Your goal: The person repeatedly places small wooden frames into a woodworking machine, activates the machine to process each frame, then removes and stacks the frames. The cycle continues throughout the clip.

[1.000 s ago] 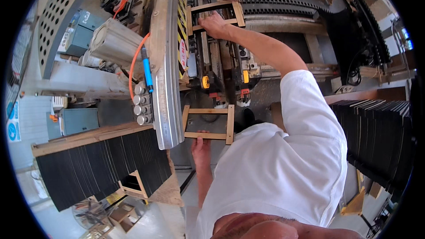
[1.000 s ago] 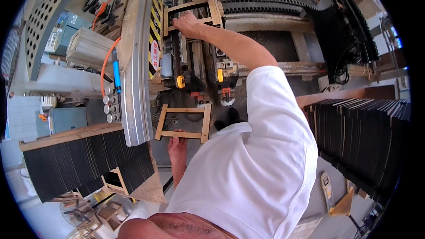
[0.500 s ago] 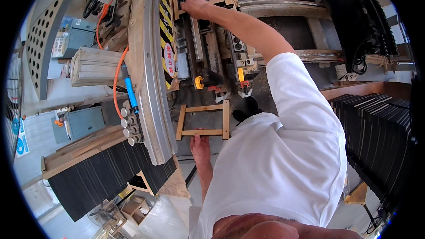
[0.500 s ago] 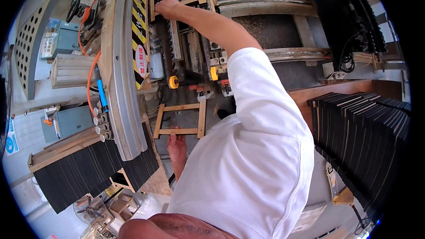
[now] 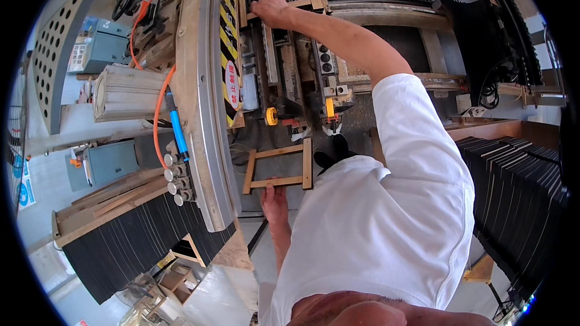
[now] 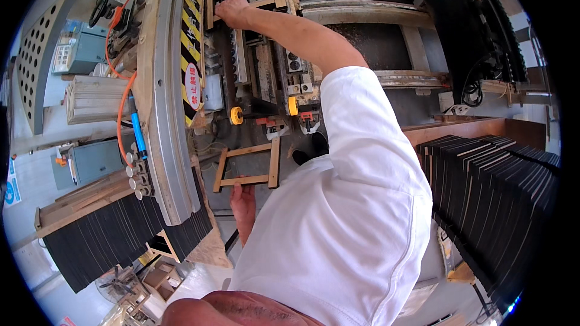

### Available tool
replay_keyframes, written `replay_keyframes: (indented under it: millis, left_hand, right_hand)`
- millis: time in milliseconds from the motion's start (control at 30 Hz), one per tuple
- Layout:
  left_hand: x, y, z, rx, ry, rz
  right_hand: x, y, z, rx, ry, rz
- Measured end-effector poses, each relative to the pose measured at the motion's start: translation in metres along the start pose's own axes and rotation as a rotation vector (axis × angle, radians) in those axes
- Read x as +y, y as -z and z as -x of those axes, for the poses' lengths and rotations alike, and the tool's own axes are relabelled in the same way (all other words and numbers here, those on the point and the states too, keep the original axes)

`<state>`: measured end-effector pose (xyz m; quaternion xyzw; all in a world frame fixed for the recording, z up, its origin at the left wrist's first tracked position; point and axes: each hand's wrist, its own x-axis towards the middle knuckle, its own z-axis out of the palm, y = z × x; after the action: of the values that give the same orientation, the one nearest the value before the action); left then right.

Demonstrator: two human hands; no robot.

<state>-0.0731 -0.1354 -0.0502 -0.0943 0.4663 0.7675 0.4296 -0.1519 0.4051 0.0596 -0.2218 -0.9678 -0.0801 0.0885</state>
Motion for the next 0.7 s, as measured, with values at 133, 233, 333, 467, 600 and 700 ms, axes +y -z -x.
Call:
replay_keyframes:
  millis: [133,233,333,467,600,700]
  left_hand:
    - [0.004,0.005,-0.006,-0.017,0.007,-0.021]
    - [0.006,0.004,-0.006,0.012,-0.002,-0.071]
    - [0.010,0.004,-0.009,0.019,0.015,-0.090]
    - [0.006,0.006,-0.010,0.025,0.005,-0.082]
    - [0.001,0.005,-0.021,0.014,0.023,-0.066]
    - [-0.003,0.007,-0.026,-0.013,0.026,-0.055]
  right_hand:
    - [-0.009,-0.008,0.008,0.017,-0.043,0.009]
    - [-0.006,-0.009,0.003,0.064,-0.095,-0.025]
    - [0.012,-0.020,-0.011,0.071,-0.094,0.002]
    - [0.012,-0.025,-0.024,0.064,-0.083,-0.033]
    - [0.016,-0.013,-0.024,-0.060,-0.058,-0.021]
    - [0.013,-0.011,-0.029,-0.052,-0.024,0.042]
